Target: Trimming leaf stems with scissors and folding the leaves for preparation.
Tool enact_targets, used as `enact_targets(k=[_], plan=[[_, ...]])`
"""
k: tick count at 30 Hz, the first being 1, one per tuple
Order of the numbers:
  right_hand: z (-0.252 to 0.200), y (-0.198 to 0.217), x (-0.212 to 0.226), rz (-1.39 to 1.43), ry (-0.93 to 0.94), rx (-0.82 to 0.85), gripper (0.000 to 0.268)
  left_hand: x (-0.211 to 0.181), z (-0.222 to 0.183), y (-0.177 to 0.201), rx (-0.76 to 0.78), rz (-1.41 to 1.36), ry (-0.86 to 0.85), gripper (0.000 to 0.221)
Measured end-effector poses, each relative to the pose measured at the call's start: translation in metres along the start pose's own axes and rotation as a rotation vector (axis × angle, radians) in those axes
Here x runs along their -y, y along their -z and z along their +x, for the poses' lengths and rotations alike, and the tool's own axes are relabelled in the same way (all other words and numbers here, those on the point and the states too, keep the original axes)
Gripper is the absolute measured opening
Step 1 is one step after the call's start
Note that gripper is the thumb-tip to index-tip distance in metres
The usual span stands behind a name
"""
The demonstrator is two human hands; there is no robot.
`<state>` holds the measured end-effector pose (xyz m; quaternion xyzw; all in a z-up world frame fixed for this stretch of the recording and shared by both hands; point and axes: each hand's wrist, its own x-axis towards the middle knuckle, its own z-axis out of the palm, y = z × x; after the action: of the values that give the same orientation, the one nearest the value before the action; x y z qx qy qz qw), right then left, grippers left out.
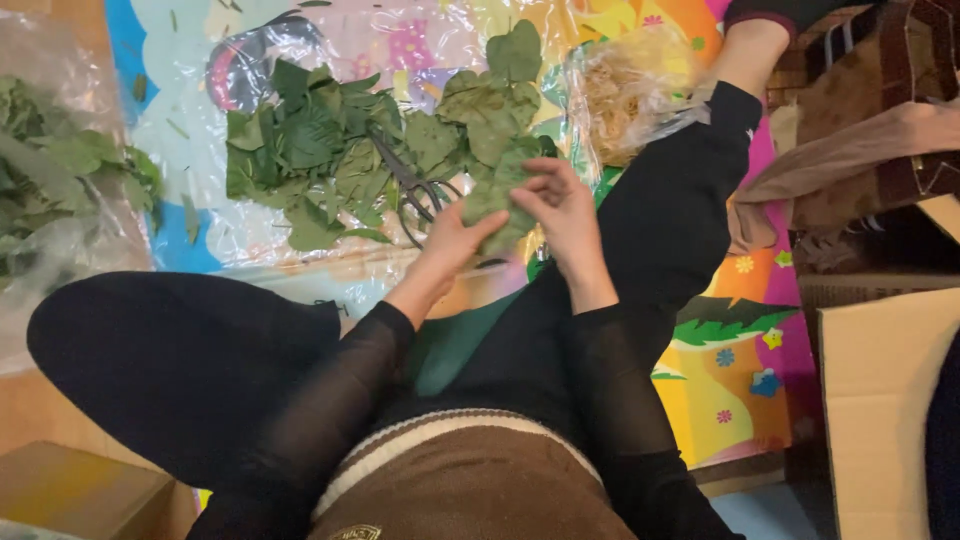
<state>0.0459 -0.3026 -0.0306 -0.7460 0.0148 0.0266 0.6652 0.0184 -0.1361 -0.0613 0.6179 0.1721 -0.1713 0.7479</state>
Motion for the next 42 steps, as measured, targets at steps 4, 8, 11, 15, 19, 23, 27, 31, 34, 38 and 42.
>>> enact_targets(k=[4,8,11,15,19,23,27,31,34,38,42], plan=[[0.016,0.029,-0.006,-0.15,0.029,0.017,0.043,0.008,0.009,-0.023,0.029,0.071,-0.042,0.039],[0.029,0.035,-0.013,-0.337,0.106,0.029,0.042,0.022,0.036,-0.032,0.029,0.271,-0.058,0.036],[0.035,0.033,-0.017,-0.347,0.127,0.014,0.042,0.03,0.05,-0.031,-0.004,0.378,-0.056,0.03],[0.037,0.033,-0.019,-0.345,0.14,0.01,0.044,0.012,0.029,-0.034,-0.023,0.386,-0.006,0.028],[0.038,0.032,-0.028,-0.303,0.169,0.029,0.045,0.011,0.028,-0.03,-0.042,0.479,-0.046,0.034],[0.033,0.016,-0.007,-0.225,0.124,0.098,0.05,-0.023,0.001,-0.009,-0.082,0.507,-0.237,0.067],[0.023,-0.013,0.01,-0.052,-0.046,0.18,0.056,-0.022,-0.009,0.019,-0.169,0.398,-0.455,0.042],[0.024,-0.058,-0.016,0.004,-0.066,0.21,0.038,-0.027,-0.014,0.063,-0.342,0.284,-0.404,0.046],[0.01,-0.093,-0.012,-0.401,0.06,0.339,0.029,-0.045,-0.023,0.094,-0.365,0.168,-0.31,0.039],[0.006,-0.117,0.007,-0.943,0.14,0.398,0.046,-0.053,-0.022,0.123,-0.489,-0.004,-0.285,0.028],[0.017,-0.123,0.007,-0.997,0.061,0.435,0.056,-0.063,-0.022,0.14,-0.525,-0.045,-0.286,0.021]])
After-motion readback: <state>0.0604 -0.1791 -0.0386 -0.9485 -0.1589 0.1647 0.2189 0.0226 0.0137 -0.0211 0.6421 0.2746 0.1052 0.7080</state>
